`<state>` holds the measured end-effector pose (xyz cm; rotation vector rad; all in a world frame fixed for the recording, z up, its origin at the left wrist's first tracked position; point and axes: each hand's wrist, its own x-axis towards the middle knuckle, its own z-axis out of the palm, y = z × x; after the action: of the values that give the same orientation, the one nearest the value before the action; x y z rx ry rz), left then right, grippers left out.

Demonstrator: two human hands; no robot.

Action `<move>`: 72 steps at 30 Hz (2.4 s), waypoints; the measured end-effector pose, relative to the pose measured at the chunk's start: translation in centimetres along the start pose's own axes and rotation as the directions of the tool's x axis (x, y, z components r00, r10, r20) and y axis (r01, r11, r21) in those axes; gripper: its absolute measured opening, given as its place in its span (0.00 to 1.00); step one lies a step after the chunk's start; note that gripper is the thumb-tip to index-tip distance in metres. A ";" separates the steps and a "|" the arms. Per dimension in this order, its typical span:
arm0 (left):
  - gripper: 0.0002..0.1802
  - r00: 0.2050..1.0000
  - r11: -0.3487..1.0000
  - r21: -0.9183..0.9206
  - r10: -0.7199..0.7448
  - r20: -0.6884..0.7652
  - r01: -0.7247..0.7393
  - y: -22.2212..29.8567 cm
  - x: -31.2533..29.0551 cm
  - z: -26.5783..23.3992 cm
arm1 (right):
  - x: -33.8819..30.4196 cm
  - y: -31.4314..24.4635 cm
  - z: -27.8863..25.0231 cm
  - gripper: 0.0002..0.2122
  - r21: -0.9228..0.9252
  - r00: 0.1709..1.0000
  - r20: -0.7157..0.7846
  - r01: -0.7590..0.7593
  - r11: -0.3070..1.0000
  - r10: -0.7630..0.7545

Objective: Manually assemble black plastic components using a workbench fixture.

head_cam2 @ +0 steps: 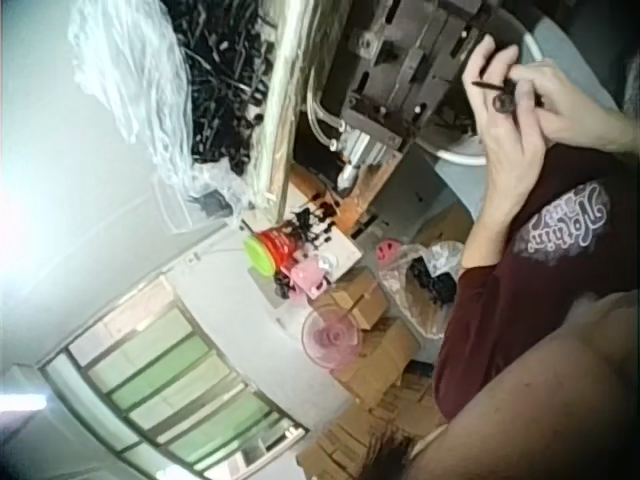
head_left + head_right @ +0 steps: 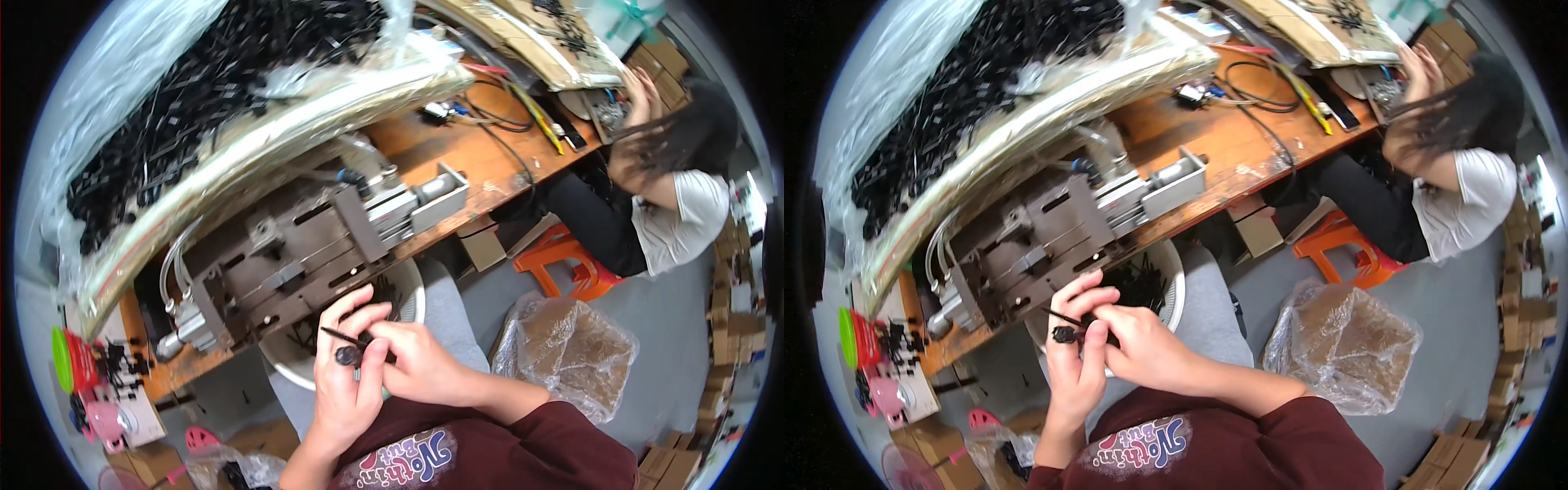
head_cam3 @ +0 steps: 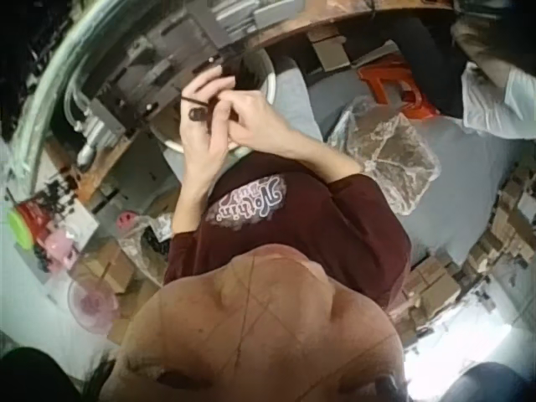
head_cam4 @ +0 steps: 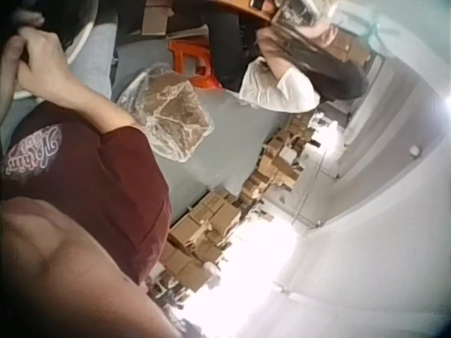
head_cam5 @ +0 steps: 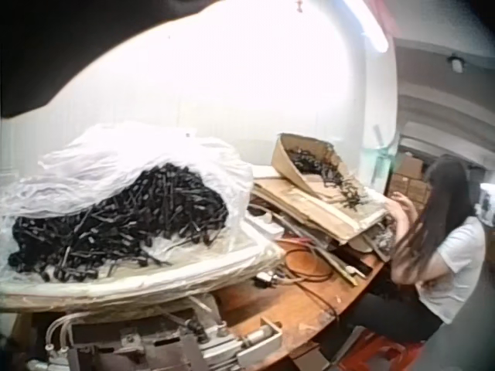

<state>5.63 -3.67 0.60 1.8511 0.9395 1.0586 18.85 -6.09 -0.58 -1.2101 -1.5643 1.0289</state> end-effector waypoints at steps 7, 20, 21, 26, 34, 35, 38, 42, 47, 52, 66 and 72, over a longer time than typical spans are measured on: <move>0.10 0.999 0.929 -0.369 0.021 -0.024 -0.028 0.4 0.7 1.7 | -1.9 -0.8 -2.4 0.17 0.286 0.997 0.022 -0.073 0.956 0.069; 0.17 0.969 0.683 -0.695 -0.232 0.087 0.226 1.5 1.8 3.1 | -3.7 -1.6 -6.3 0.14 -0.017 0.945 -0.239 0.227 0.974 -0.224; 0.17 0.958 0.694 -0.666 -0.258 0.124 0.273 1.5 1.6 3.2 | -3.6 -1.2 -6.3 0.16 -0.053 0.920 -0.235 0.309 0.950 -0.313; 0.19 0.921 0.697 -0.602 -0.314 0.232 0.390 2.5 1.7 4.7 | -3.5 -0.3 -6.6 0.17 -0.283 0.852 -0.215 0.413 0.866 -0.477; 0.20 0.908 0.737 -0.538 -0.270 0.322 0.410 1.9 1.9 5.8 | -4.3 0.3 -7.4 0.14 -0.324 0.832 -0.197 0.443 0.836 -0.518; 0.20 0.914 0.752 -0.528 -0.259 0.313 0.394 1.8 2.0 6.0 | -4.3 0.4 -7.5 0.14 -0.315 0.831 -0.208 0.442 0.840 -0.516; 0.23 0.873 0.651 -0.582 -0.350 0.340 0.488 2.6 2.2 6.2 | -4.4 0.3 -7.5 0.13 -0.272 0.833 -0.248 0.430 0.861 -0.494; 0.22 0.835 0.561 -0.619 -0.396 0.382 0.549 2.1 2.3 6.2 | -4.8 0.1 -7.7 0.12 -0.175 0.852 -0.326 0.370 0.912 -0.409; 0.17 0.860 0.419 -0.753 -0.304 0.409 0.507 1.8 2.1 6.1 | -4.6 1.0 -9.6 0.15 -0.300 0.758 -0.491 0.317 0.900 -0.430; 0.17 0.878 0.459 -0.749 -0.282 0.387 0.478 1.9 2.1 6.0 | -5.0 0.3 -11.2 0.15 -0.362 0.813 -0.394 0.292 0.885 -0.429; 0.13 0.859 0.453 -0.736 -0.354 0.369 0.503 2.3 2.6 6.2 | -5.9 1.8 -11.1 0.14 -0.198 0.858 -0.440 0.196 0.960 -0.266; 0.13 0.858 0.440 -0.744 -0.359 0.367 0.503 2.7 2.7 6.1 | -6.6 1.4 -10.1 0.13 -0.047 0.863 -0.396 0.321 0.946 -0.313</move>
<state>12.73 -4.06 1.80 0.7951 0.5886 0.7858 29.81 -11.35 -0.16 -1.0242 -1.3634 0.5387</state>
